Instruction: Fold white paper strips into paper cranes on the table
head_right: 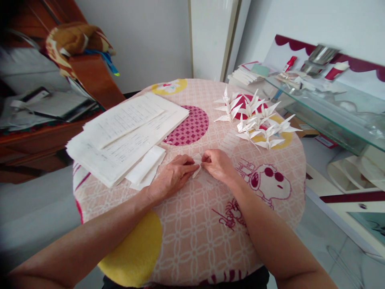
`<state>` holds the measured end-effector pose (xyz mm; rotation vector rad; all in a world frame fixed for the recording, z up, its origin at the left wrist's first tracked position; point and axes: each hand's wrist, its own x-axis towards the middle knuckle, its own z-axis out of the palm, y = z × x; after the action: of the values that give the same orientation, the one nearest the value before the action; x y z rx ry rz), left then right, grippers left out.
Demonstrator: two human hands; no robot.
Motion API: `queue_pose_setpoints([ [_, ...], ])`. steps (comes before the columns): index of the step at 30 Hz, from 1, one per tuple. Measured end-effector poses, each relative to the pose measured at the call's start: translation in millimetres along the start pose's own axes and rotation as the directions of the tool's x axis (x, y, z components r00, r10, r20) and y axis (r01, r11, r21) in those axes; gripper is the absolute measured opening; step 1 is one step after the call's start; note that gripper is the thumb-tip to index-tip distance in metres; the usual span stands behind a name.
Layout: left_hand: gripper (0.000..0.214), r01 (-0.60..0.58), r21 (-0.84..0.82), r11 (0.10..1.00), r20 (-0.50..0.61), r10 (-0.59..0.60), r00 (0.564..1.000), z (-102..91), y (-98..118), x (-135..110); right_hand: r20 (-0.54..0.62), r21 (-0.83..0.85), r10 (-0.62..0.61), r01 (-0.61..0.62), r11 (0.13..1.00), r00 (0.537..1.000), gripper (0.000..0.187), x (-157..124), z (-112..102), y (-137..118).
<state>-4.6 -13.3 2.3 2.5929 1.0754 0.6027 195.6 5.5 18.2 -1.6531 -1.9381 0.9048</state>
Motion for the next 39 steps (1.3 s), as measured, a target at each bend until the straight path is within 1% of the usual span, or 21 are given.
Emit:
queue_pose_setpoints([
  [5,0.028,-0.011,0.044,0.999,0.012,0.011,1.0,1.7,0,1,-0.014,-0.091,0.022,-0.024,0.996,1.0,0.007,1,0,-7],
  [8,0.029,-0.017,0.053,0.998,0.019,0.016,1.0,2.3,-1,1,-0.025,-0.113,0.044,-0.046,0.992,0.999,0.008,4,1,-7],
  [11,0.028,-0.018,0.051,0.999,0.018,0.017,1.0,1.6,-1,1,-0.071,-0.127,0.035,-0.044,0.991,0.997,0.009,7,2,-3],
  [15,0.027,-0.018,0.052,0.998,0.008,0.018,1.0,1.3,0,1,-0.151,-0.132,-0.014,-0.006,0.991,0.988,0.011,7,5,1],
  [19,0.026,-0.031,0.056,0.998,-0.006,0.032,0.999,3.2,-1,0,-0.11,-0.104,-0.05,0.038,0.994,0.993,0.007,4,5,2],
  [23,0.027,-0.079,0.018,0.997,-0.015,0.08,0.997,1.9,-7,2,-0.096,-0.142,-0.016,0.002,0.99,0.995,0.011,4,6,0],
  [25,0.027,-0.131,-0.002,0.991,0.013,0.131,0.991,-1.6,-12,5,-0.099,-0.14,0.002,-0.016,0.99,0.995,0.012,6,6,0],
  [28,0.028,-0.208,-0.033,0.978,0.098,0.21,0.973,-8.9,-18,8,-0.106,-0.14,0.005,-0.02,0.99,0.994,0.012,7,7,0],
  [31,0.033,-0.237,-0.013,0.971,0.155,0.236,0.959,-15.0,-21,11,-0.107,-0.148,0.003,-0.019,0.989,0.994,0.012,7,6,-1],
  [39,0.039,-0.27,0.051,0.961,0.244,0.25,0.937,-22.4,-21,13,-0.096,-0.168,0.02,-0.036,0.985,0.995,0.011,8,5,-4],
])
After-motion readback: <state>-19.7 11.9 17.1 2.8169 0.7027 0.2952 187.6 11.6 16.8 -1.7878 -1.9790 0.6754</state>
